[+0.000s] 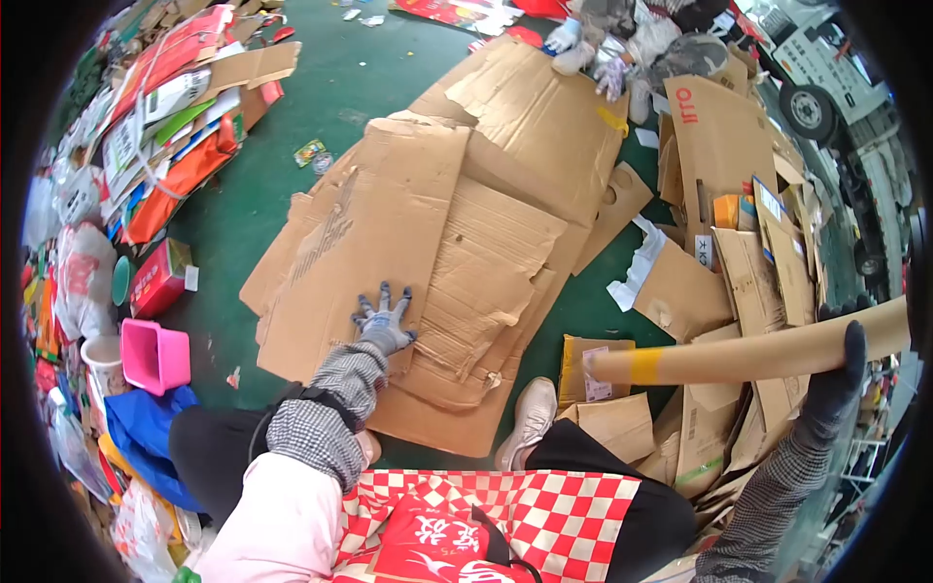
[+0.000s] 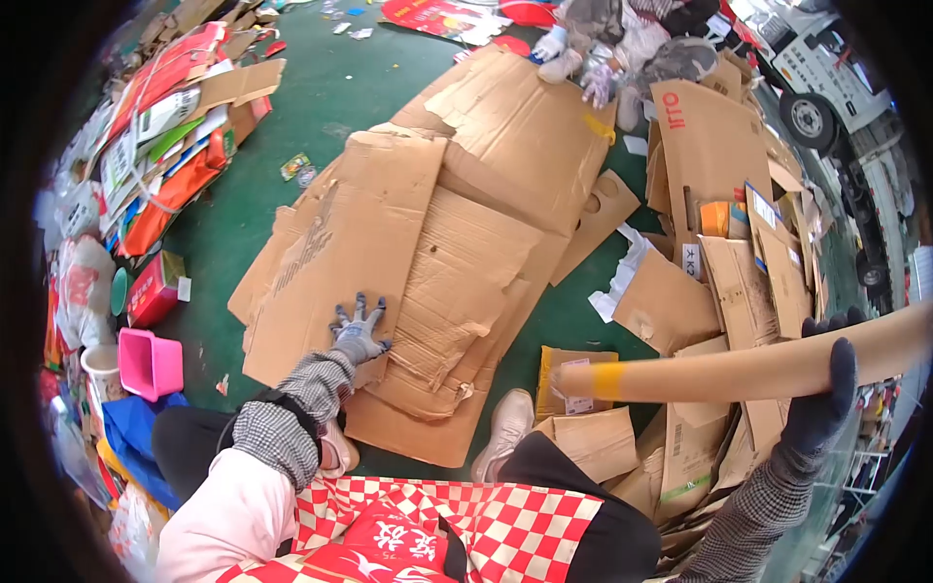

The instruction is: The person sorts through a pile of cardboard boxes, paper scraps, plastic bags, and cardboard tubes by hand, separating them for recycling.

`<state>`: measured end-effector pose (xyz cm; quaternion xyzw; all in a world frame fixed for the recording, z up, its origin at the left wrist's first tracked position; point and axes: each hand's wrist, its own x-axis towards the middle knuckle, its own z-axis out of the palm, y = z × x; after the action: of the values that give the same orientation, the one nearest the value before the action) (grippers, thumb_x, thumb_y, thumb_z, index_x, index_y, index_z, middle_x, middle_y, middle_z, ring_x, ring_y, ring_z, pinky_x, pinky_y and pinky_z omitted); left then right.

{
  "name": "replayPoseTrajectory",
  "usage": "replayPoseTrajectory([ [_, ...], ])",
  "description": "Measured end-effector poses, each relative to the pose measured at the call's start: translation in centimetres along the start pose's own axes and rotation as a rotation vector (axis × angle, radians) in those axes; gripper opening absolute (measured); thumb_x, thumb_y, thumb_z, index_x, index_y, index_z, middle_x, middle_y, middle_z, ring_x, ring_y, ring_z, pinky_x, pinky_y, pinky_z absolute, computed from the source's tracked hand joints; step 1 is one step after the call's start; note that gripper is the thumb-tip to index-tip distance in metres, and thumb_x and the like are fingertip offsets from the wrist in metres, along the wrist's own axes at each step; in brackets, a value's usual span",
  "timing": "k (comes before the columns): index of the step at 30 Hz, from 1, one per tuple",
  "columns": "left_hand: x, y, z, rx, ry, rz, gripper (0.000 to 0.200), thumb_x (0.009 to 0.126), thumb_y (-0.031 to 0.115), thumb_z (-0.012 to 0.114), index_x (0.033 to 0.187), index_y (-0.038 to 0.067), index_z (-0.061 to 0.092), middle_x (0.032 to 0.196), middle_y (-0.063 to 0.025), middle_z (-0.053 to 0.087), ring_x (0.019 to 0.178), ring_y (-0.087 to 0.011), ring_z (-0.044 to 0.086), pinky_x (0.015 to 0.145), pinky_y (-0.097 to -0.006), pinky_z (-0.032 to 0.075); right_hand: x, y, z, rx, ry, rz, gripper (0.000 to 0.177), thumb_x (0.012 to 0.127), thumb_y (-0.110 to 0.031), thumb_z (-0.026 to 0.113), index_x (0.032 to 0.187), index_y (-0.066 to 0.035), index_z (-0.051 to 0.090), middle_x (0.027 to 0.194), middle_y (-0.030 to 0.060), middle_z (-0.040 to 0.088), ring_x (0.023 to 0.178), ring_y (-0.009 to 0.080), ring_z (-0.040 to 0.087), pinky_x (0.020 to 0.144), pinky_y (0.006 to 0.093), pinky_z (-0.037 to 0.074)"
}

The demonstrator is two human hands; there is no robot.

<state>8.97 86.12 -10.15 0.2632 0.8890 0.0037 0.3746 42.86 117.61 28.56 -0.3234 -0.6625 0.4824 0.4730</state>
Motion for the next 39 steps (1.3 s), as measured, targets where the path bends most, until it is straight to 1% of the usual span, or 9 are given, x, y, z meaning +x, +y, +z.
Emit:
replayPoseTrajectory([
  [5,-5.7,4.2,-2.7,-0.765,0.207,0.535,0.070,0.077,0.050,0.054,0.128,0.007,0.034,0.131,-0.0210,0.033,0.123,-0.0304,0.031,0.101,-0.0353,0.025,-3.2,1.4,4.2,0.385,0.042,0.092,0.028,0.082,-0.018,0.056,0.103,0.000,0.051,0.091,0.0075,0.056,0.084,0.0195,0.055,0.087,0.0349,0.042],
  [7,-11.1,6.7,-7.3,-0.420,0.475,0.950,0.075,0.075,0.045,0.058,0.132,0.008,0.027,0.128,-0.0222,0.036,0.120,-0.0343,0.034,0.099,-0.0383,0.027,-5.2,3.5,7.1,0.461,0.055,0.204,0.030,0.081,-0.020,0.057,0.103,-0.002,0.051,0.088,0.0071,0.055,0.083,0.0190,0.055,0.085,0.0354,0.043],
  [10,-20.6,6.4,-12.7,-0.072,0.737,0.930,0.082,0.071,0.043,0.063,0.134,0.008,0.022,0.127,-0.0222,0.038,0.116,-0.0355,0.037,0.097,-0.0390,0.031,-7.9,4.3,11.4,0.503,-0.035,0.350,0.033,0.079,-0.025,0.059,0.104,-0.005,0.051,0.086,0.0068,0.054,0.079,0.0182,0.055,0.079,0.0349,0.046],
  [14,-23.6,1.2,-14.9,-0.588,0.043,0.925,0.088,0.066,0.033,0.070,0.136,0.015,0.020,0.113,-0.0175,0.051,0.100,-0.0236,0.053,0.085,-0.0311,0.042,-11.7,2.0,19.2,0.658,-0.295,0.313,0.035,0.080,-0.029,0.058,0.107,-0.009,0.048,0.090,0.0055,0.053,0.079,0.0171,0.055,0.073,0.0324,0.048],
  [18,-28.3,-3.5,-20.5,-0.866,0.334,0.698,0.047,0.075,0.003,0.052,0.121,0.004,0.044,0.083,-0.0048,0.059,0.079,-0.0164,0.058,0.075,-0.0286,0.047,-8.6,-0.5,25.4,1.148,-0.799,0.338,0.024,0.086,-0.024,0.052,0.107,-0.012,0.050,0.102,0.0016,0.056,0.095,0.0125,0.053,0.083,0.0288,0.044],
  [27,-21.1,0.6,-14.6,-0.995,0.291,1.203,0.055,0.080,0.017,0.056,0.128,0.012,0.031,0.120,-0.0059,0.045,0.104,-0.0202,0.048,0.093,-0.0343,0.037,-18.2,-6.5,25.1,0.531,-1.035,0.467,0.033,0.084,-0.037,0.051,0.100,-0.008,0.051,0.089,0.0057,0.052,0.085,0.0145,0.053,0.082,0.0267,0.041],
  [29,-20.2,2.2,-13.3,-1.573,0.144,0.809,0.044,0.080,0.013,0.055,0.120,0.016,0.039,0.107,-0.0031,0.051,0.096,-0.0171,0.052,0.082,-0.0351,0.041,-21.2,-4.2,24.6,0.071,-1.032,-0.069,0.040,0.086,-0.030,0.049,0.115,-0.002,0.044,0.091,0.0077,0.051,0.076,0.0122,0.050,0.070,0.0229,0.042],
  [32,-18.1,0.4,-12.1,-1.928,0.015,0.415,0.031,0.085,0.025,0.050,0.115,0.020,0.046,0.107,-0.0038,0.055,0.104,-0.0185,0.048,0.085,-0.0390,0.039,-21.8,-4.0,19.0,0.208,-0.943,0.276,0.040,0.086,-0.021,0.050,0.121,-0.004,0.042,0.103,0.0047,0.053,0.094,0.0109,0.050,0.081,0.0224,0.041],
  [39,-7.3,-2.0,-0.6,-1.062,0.223,0.281,0.069,0.067,0.043,0.066,0.125,0.017,0.039,0.120,-0.0073,0.046,0.112,-0.0228,0.040,0.092,-0.0438,0.031,-17.3,0.2,1.4,0.210,-0.412,0.349,0.036,0.088,-0.017,0.047,0.121,-0.002,0.043,0.113,0.0074,0.051,0.103,0.0140,0.048,0.090,0.0259,0.037],
])
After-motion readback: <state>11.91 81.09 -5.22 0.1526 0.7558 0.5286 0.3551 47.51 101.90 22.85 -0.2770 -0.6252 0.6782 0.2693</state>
